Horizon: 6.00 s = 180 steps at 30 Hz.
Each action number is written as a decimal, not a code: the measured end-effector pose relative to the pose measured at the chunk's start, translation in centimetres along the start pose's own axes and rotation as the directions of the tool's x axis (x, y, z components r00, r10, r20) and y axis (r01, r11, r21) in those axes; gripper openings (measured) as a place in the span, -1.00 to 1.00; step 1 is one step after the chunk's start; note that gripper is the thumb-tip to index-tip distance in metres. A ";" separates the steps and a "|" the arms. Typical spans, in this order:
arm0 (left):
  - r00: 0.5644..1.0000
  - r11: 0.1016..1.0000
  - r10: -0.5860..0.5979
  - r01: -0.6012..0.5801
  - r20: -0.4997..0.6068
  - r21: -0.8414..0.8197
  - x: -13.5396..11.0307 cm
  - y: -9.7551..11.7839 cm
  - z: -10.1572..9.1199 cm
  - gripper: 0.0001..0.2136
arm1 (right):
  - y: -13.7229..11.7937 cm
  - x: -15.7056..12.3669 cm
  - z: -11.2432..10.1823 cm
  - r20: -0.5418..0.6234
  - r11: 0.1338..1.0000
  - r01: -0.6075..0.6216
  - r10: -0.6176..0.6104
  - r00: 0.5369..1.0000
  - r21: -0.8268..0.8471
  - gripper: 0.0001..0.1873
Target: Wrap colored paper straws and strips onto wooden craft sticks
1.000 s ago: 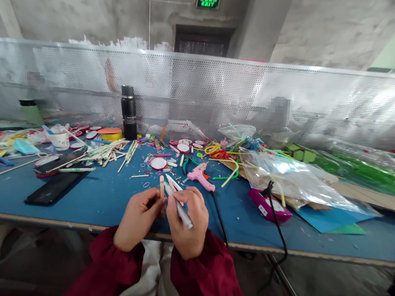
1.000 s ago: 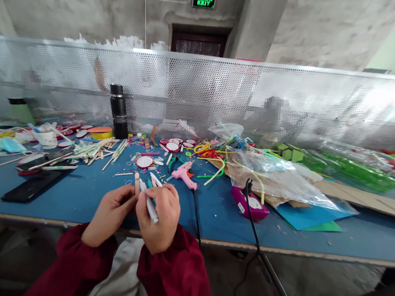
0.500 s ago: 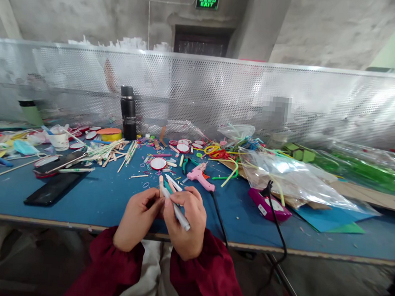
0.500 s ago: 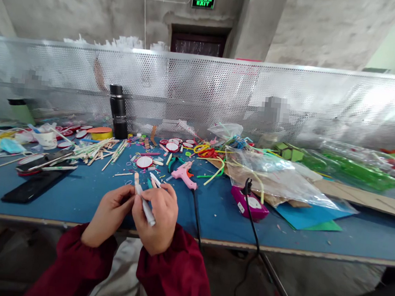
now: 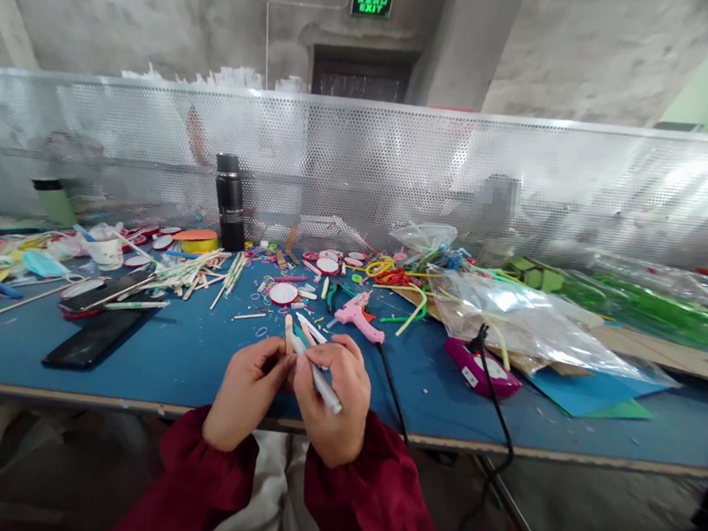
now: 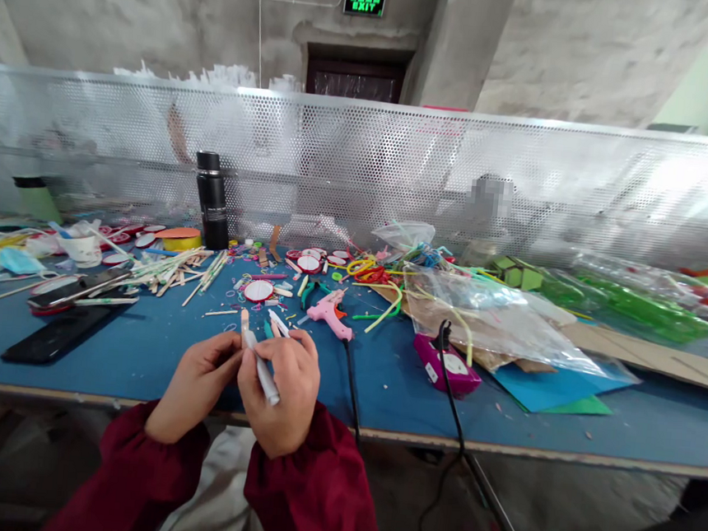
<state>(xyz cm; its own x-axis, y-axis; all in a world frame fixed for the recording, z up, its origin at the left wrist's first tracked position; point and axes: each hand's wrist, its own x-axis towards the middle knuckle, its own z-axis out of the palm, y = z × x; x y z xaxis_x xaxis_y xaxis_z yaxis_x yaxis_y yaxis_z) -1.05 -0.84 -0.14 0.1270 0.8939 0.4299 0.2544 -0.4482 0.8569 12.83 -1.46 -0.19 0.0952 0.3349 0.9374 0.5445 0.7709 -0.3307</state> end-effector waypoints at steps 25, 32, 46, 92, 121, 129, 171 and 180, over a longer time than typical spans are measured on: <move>1.000 1.000 -0.004 0.004 -0.001 0.022 0.1 0.1 0.0 -0.71 | 0.0 0.1 0.0 -0.052 1.000 -0.016 0.015 0.999 -0.018 -0.87; 1.000 1.000 0.001 -0.001 -0.013 0.005 0.1 0.1 0.0 -0.73 | -0.1 0.1 0.0 -0.011 1.000 0.001 -0.001 1.000 -0.013 -0.87; 1.000 1.000 0.014 -0.014 -0.002 0.009 0.1 0.1 0.0 -0.72 | 0.0 0.0 0.0 -0.010 1.000 -0.002 0.002 1.000 0.001 -0.86; 1.000 1.000 -0.011 0.011 -0.008 0.012 0.0 0.1 0.0 -0.73 | 0.0 0.0 0.0 0.013 1.000 -0.006 0.005 1.000 0.017 -0.87; 1.000 0.999 -0.012 0.012 0.004 0.034 0.1 0.2 -0.1 -0.69 | 0.0 0.1 0.1 -0.033 1.000 -0.011 0.011 0.999 -0.009 -0.87; 0.999 0.998 -0.020 0.018 0.032 0.052 0.1 0.0 -0.2 -0.69 | 0.1 0.1 0.1 -0.044 0.999 -0.035 0.034 0.998 -0.019 -0.88; 1.000 1.000 -0.006 0.005 -0.004 -0.006 0.0 0.4 0.0 -0.75 | -0.1 0.2 0.0 0.011 1.000 -0.005 0.005 1.000 0.007 -0.88; 1.000 1.000 -0.006 0.006 0.013 0.021 0.0 0.2 -0.2 -0.72 | 0.1 0.0 0.0 -0.045 0.999 -0.031 0.031 0.999 -0.019 -0.87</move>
<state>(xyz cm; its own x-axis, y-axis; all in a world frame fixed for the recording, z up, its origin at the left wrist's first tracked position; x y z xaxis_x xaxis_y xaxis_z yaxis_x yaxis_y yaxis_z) -1.16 -0.90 0.11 0.1379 0.8965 0.4211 0.2749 -0.4431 0.8533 12.85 -1.39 -0.22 0.1489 0.3338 0.9308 0.5572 0.7493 -0.3578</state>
